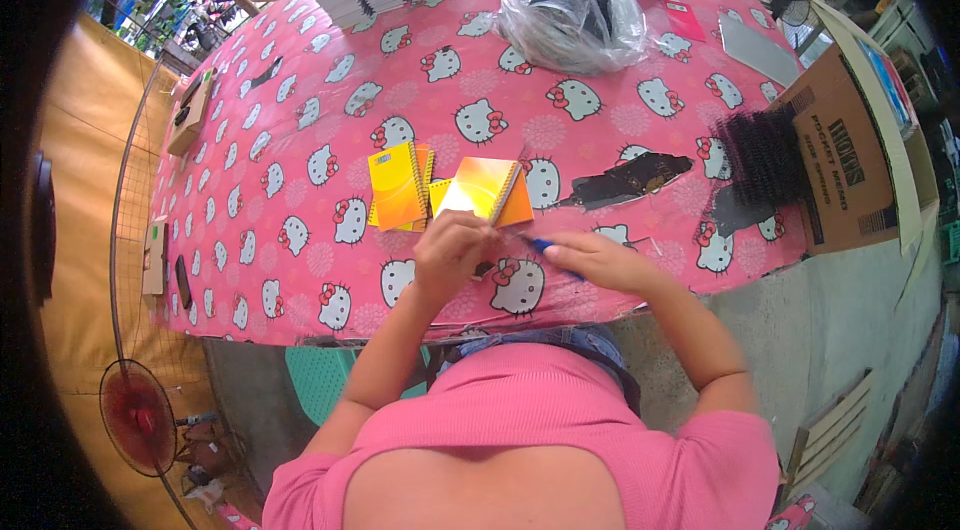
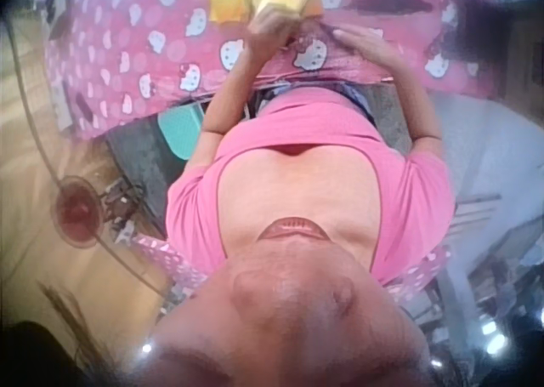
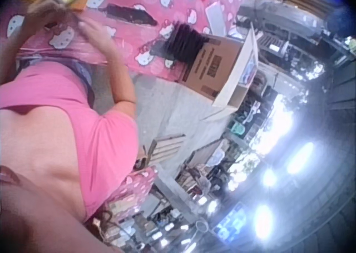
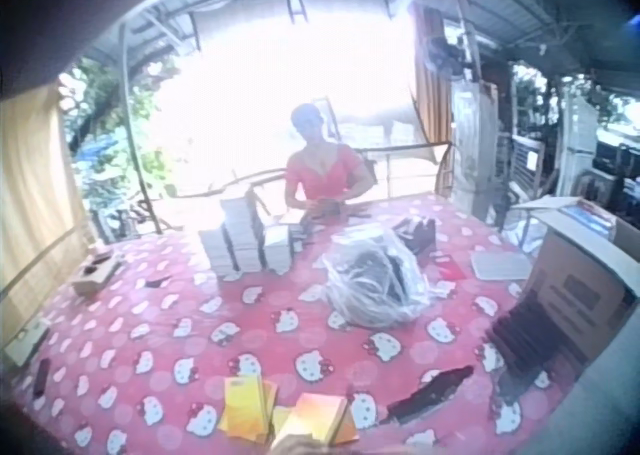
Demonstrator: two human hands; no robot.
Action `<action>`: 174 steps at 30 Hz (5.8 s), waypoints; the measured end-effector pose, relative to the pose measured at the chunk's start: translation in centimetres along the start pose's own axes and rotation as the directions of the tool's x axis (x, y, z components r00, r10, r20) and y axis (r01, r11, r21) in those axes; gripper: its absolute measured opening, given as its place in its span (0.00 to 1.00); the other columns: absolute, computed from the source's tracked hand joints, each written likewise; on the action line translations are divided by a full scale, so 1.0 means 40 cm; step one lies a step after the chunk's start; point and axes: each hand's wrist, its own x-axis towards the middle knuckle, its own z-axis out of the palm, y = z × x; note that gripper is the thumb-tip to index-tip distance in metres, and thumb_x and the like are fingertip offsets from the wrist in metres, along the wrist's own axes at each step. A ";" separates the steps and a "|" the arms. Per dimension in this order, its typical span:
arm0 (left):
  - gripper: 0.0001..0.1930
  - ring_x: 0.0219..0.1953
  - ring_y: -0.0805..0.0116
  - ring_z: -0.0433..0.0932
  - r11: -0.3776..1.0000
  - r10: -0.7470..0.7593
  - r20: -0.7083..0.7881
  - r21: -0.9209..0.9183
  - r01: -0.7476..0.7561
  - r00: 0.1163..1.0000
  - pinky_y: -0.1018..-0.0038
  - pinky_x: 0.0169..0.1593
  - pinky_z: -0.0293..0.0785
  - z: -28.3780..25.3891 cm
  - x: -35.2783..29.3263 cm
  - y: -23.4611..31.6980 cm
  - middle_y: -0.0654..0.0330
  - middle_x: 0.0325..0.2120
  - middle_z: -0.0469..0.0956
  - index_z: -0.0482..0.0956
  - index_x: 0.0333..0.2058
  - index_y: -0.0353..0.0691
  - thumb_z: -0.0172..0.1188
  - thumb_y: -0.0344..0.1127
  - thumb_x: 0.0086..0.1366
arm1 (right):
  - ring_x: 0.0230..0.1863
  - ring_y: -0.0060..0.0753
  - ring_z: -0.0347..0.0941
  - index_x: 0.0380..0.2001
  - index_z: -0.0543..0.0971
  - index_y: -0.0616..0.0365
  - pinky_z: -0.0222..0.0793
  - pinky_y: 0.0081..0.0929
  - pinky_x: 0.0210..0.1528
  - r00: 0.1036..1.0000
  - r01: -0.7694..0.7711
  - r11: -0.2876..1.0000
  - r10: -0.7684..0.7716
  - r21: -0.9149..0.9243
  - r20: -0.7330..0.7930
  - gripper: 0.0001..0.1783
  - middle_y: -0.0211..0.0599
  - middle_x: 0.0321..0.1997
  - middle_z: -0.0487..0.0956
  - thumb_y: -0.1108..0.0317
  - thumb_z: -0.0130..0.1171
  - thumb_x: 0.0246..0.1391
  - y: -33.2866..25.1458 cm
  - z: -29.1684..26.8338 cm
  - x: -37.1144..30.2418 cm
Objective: The person assembles small notebooks by hand on a table, aligning covers with paper and inserting spiral binding coils through the pre-punched holes.
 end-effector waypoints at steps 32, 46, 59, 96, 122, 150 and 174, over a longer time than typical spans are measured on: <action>0.45 0.65 0.54 0.54 0.842 -0.293 0.511 0.538 -0.035 0.808 0.45 0.62 0.46 0.040 0.001 -0.030 0.59 0.64 0.55 0.61 0.62 0.56 0.70 0.42 0.43 | 0.33 0.44 0.74 0.30 0.74 0.60 0.68 0.38 0.33 0.917 -0.190 0.277 -0.292 -0.942 -0.271 0.28 0.41 0.31 0.74 0.42 0.59 0.48 -0.044 -0.141 0.178; 0.45 0.65 0.54 0.53 0.854 -0.294 0.505 0.520 -0.015 0.811 0.45 0.62 0.45 0.038 0.002 -0.029 0.59 0.65 0.55 0.60 0.62 0.56 0.69 0.40 0.43 | 0.33 0.39 0.73 0.28 0.76 0.58 0.66 0.34 0.33 0.790 0.043 0.267 -0.600 -0.963 -0.131 0.22 0.40 0.29 0.74 0.49 0.65 0.45 -0.072 -0.139 0.166; 0.20 0.51 0.59 0.73 0.902 -0.421 -0.164 -0.178 0.393 0.892 0.68 0.55 0.67 -0.025 -0.009 -0.051 0.52 0.50 0.73 0.69 0.54 0.36 0.54 0.38 0.67 | 0.53 0.54 0.67 0.40 0.76 0.63 0.65 0.44 0.50 0.822 -0.253 0.489 -0.346 -0.835 -0.452 0.32 0.50 0.52 0.71 0.45 0.64 0.43 0.054 -0.087 0.080; 0.29 0.44 0.51 0.76 -0.436 -0.147 0.586 -0.762 0.479 0.797 0.65 0.54 0.70 -0.236 0.369 0.597 0.40 0.37 0.77 0.74 0.39 0.20 0.32 0.44 0.70 | 0.41 0.57 0.76 0.29 0.78 0.66 0.70 0.47 0.43 0.116 -0.698 0.673 -0.233 -0.247 -0.965 0.24 0.57 0.37 0.79 0.50 0.63 0.45 0.010 -0.556 -0.003; 0.18 0.41 0.56 0.77 -0.350 -0.031 0.630 -0.734 0.582 0.776 0.68 0.49 0.71 -0.236 0.351 0.589 0.45 0.37 0.77 0.74 0.42 0.25 0.41 0.35 0.67 | 0.35 0.51 0.77 0.34 0.81 0.61 0.71 0.40 0.38 0.321 -0.460 0.736 -0.384 -0.497 -0.866 0.14 0.52 0.33 0.79 0.62 0.60 0.49 0.144 -0.436 -0.004; 0.11 0.34 0.65 0.79 0.909 -0.301 0.184 0.351 0.223 0.936 0.68 0.45 0.67 0.003 0.140 -0.030 0.60 0.27 0.81 0.83 0.32 0.40 0.69 0.37 0.51 | 0.30 0.19 0.75 0.37 0.82 0.62 0.70 0.19 0.34 0.686 0.352 0.862 -0.502 -0.364 -0.526 0.12 0.33 0.31 0.80 0.74 0.65 0.46 0.000 -0.062 0.129; 0.10 0.45 0.63 0.70 0.888 -0.304 -0.092 0.332 0.317 0.948 0.64 0.49 0.59 0.042 0.082 -0.013 0.67 0.32 0.79 0.85 0.30 0.49 0.70 0.43 0.48 | 0.28 0.17 0.72 0.36 0.82 0.60 0.68 0.17 0.32 0.675 0.372 0.861 -0.507 -0.347 -0.535 0.12 0.29 0.31 0.79 0.78 0.64 0.45 -0.067 -0.018 0.096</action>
